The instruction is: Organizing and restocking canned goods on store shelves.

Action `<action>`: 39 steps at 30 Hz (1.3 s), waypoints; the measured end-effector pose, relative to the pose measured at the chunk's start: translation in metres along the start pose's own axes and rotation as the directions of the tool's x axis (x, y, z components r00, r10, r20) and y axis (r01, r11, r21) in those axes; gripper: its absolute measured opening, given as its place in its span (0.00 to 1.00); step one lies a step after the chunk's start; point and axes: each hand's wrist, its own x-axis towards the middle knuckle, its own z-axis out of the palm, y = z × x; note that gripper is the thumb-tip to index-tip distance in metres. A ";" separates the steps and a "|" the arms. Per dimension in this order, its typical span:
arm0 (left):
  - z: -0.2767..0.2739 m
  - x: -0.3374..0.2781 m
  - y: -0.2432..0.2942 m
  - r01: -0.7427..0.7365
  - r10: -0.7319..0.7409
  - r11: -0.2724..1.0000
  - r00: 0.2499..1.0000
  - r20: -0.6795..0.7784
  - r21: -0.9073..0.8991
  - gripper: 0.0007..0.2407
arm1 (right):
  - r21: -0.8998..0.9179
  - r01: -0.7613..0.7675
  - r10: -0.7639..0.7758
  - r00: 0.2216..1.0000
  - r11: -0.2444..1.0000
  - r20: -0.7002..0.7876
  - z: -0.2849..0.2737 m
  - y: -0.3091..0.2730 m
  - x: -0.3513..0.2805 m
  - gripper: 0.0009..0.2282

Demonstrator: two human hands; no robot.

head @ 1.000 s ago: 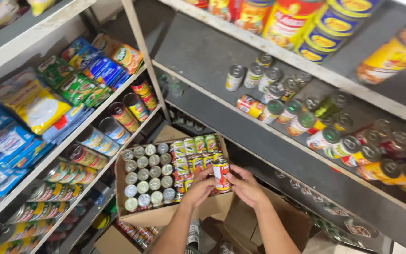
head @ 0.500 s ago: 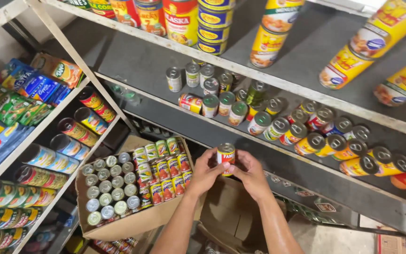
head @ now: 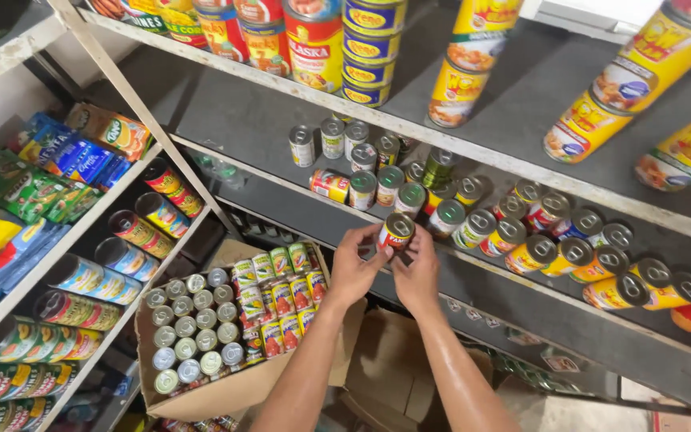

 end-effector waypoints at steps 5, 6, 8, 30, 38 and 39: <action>-0.041 0.015 -0.026 0.142 -0.120 0.979 0.982 -0.145 0.148 0.16 | -0.058 0.049 -0.059 0.978 0.997 -0.201 0.046 -0.002 0.013 0.29; -0.049 0.020 -0.033 0.153 -0.129 0.978 0.978 -0.165 0.142 0.14 | -0.156 0.090 -0.130 0.953 0.984 -0.275 0.053 -0.001 0.019 0.30; -0.062 0.032 -0.029 0.136 -0.106 0.972 0.981 -0.160 0.192 0.13 | -0.148 0.125 -0.167 0.931 0.981 -0.325 0.067 0.001 0.020 0.29; -0.124 0.106 -0.056 0.046 -0.034 0.976 0.997 -0.063 0.212 0.11 | -0.414 -0.033 -0.181 0.866 0.910 -0.467 0.109 0.018 0.049 0.26; -0.149 0.135 -0.073 0.034 0.003 0.974 0.986 -0.165 0.223 0.12 | -0.564 0.185 -0.461 0.793 0.805 -0.398 0.144 -0.050 0.049 0.22; -0.151 0.140 -0.081 0.021 0.018 0.975 0.984 -0.176 0.219 0.13 | -0.549 0.267 -0.492 0.812 0.792 -0.315 0.149 -0.064 0.053 0.21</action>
